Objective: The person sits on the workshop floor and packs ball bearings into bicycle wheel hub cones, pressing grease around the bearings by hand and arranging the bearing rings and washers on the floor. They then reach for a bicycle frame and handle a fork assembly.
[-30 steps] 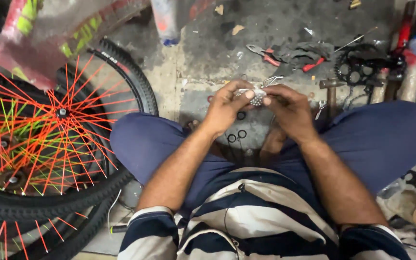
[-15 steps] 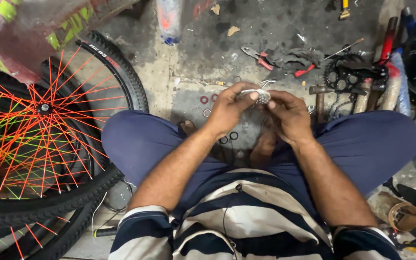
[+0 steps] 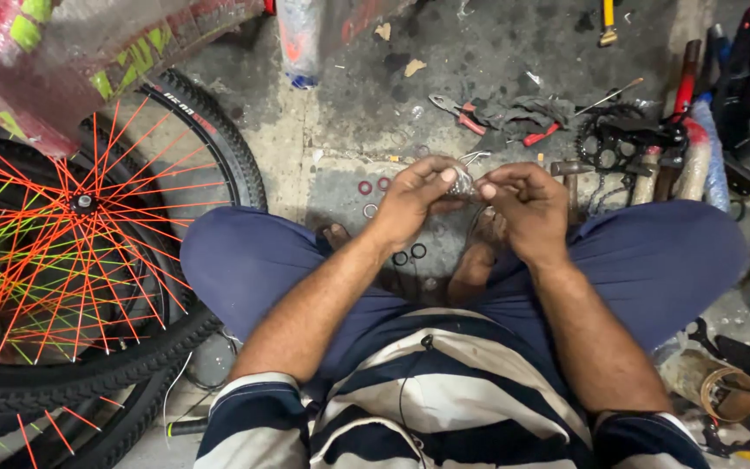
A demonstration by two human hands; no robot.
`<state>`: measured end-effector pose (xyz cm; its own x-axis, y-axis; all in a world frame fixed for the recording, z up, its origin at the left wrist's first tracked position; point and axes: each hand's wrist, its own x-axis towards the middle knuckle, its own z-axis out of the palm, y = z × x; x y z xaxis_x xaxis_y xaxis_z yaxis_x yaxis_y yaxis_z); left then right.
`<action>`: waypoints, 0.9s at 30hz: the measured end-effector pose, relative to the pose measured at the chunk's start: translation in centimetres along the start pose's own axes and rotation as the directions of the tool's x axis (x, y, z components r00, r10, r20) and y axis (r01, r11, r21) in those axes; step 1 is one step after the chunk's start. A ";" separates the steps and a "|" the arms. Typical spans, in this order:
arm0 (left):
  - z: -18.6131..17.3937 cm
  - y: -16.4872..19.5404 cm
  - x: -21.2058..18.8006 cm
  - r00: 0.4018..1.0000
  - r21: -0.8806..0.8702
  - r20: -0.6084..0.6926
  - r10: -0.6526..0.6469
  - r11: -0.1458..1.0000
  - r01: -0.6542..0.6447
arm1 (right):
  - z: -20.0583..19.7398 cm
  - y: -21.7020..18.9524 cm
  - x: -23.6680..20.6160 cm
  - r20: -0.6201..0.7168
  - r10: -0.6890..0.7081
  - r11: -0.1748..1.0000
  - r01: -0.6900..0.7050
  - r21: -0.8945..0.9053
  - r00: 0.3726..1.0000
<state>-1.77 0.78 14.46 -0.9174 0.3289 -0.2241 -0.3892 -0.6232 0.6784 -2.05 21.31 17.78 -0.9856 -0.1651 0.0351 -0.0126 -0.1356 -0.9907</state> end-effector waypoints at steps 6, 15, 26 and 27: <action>0.4 0.1 0.3 0.999 -0.143 -0.033 -0.021 0.990 0.016 | 0.0 -1.1 0.3 -0.015 -0.018 0.997 0.017 -0.074 1.000; 1.0 0.9 -0.2 0.997 -0.102 0.039 -0.069 0.992 0.072 | 0.2 -0.6 0.9 0.074 -0.059 0.992 0.066 -0.103 0.996; 0.8 0.8 0.2 0.993 0.401 -0.027 0.112 0.911 -0.092 | 2.2 -3.7 1.1 0.203 -0.246 0.700 0.318 -0.640 0.948; 0.7 0.7 0.3 0.992 0.380 -0.013 0.128 0.918 -0.113 | 2.5 -4.2 1.0 0.230 -0.337 0.629 0.400 -0.667 0.913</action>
<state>-2.21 0.96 15.34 -0.9606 0.2373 -0.1445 -0.2213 -0.3394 0.9143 -2.59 19.30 22.26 -0.8571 -0.3295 0.3960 -0.5142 0.5004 -0.6966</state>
